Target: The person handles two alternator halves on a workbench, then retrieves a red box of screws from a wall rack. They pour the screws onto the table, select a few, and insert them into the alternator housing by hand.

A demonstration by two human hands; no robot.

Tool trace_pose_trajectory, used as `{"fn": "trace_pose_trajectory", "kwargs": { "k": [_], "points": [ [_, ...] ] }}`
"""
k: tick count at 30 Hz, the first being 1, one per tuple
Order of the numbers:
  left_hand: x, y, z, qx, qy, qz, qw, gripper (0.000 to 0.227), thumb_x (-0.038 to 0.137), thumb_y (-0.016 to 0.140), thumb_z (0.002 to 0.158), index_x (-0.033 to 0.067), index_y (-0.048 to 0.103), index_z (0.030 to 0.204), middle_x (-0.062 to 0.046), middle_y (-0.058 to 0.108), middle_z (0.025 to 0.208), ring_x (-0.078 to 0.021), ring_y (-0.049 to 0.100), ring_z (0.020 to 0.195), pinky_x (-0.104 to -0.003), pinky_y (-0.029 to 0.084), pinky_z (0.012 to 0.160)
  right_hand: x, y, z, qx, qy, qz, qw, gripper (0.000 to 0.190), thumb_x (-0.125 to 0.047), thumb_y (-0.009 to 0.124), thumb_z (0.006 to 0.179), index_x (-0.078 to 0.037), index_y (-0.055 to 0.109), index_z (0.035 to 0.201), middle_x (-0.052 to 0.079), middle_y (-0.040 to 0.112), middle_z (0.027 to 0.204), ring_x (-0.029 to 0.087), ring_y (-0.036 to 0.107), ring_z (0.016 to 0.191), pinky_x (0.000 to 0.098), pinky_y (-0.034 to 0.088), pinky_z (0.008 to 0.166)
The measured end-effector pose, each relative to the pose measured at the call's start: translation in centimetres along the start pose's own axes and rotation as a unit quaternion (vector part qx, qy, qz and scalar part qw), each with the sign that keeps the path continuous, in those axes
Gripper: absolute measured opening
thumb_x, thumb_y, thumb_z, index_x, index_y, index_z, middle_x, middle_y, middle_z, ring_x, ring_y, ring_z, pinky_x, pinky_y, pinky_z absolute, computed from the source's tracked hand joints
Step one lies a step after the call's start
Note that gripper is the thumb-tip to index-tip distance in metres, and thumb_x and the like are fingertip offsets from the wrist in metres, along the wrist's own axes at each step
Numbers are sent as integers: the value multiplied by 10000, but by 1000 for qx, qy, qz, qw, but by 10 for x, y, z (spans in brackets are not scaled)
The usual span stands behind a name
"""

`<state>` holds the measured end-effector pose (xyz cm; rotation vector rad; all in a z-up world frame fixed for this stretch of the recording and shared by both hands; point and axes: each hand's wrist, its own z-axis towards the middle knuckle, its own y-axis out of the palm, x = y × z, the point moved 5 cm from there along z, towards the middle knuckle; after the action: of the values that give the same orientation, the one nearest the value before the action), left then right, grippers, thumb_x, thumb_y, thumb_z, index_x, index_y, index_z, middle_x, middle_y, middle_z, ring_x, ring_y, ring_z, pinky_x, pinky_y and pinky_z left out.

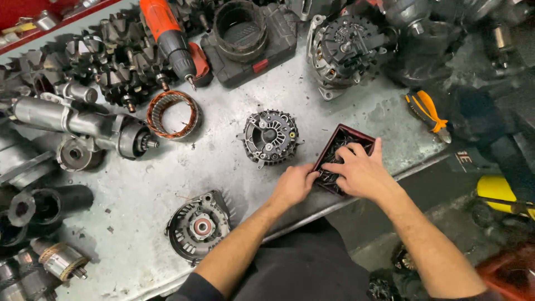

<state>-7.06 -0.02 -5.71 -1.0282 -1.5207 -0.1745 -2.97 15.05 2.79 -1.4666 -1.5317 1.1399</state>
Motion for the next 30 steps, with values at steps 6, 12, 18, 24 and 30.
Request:
{"fn": "trace_pose_trajectory", "kwargs": {
  "k": [6, 12, 18, 24, 30],
  "points": [
    [-5, 4, -1, 13, 4, -6, 1000, 223, 269, 627, 952, 142, 721, 1110, -209, 715, 927, -448, 670, 897, -547, 539, 766, 12, 9, 5, 28, 10, -19, 999, 307, -330, 733, 744, -249, 764, 1038, 13, 588, 1147, 255, 494, 1238, 798, 264, 1075],
    [9, 8, 0, 18, 9, 44, 999, 209, 286, 620, 960, 138, 730, 1059, -211, 720, 923, -454, 675, 875, -556, 545, 765, 36, 37, 4, 129, 22, 17, 991, 251, -262, 710, 736, -202, 764, 975, 5, 615, 1169, 245, 516, 1258, 736, 316, 1096],
    [12, 9, 1, 9, 20, 84, 996, 226, 291, 627, 954, 133, 729, 1079, -240, 710, 916, -474, 669, 881, -567, 539, 781, 29, 29, -18, 185, 89, 74, 976, 230, -248, 706, 762, -203, 774, 977, -7, 625, 1254, 246, 476, 1335, 680, 325, 1122],
    [-5, -3, -14, 85, -2, 23, 996, 377, 256, 741, 810, 62, 698, 1130, -213, 726, 1033, -399, 688, 999, -481, 548, 878, 14, 23, -46, 239, 112, 119, 957, 343, -269, 716, 758, -222, 766, 1094, 29, 601, 1304, 291, 436, 1345, 691, 326, 1070],
    [15, -24, -26, 90, 28, -5, 996, 232, 229, 698, 819, 59, 727, 974, -145, 755, 921, -325, 733, 902, -419, 573, 818, -2, 14, -44, 174, 77, 53, 980, 303, -330, 707, 810, -246, 769, 1094, 27, 601, 1139, 278, 497, 1207, 770, 290, 1007]
  ]
}}
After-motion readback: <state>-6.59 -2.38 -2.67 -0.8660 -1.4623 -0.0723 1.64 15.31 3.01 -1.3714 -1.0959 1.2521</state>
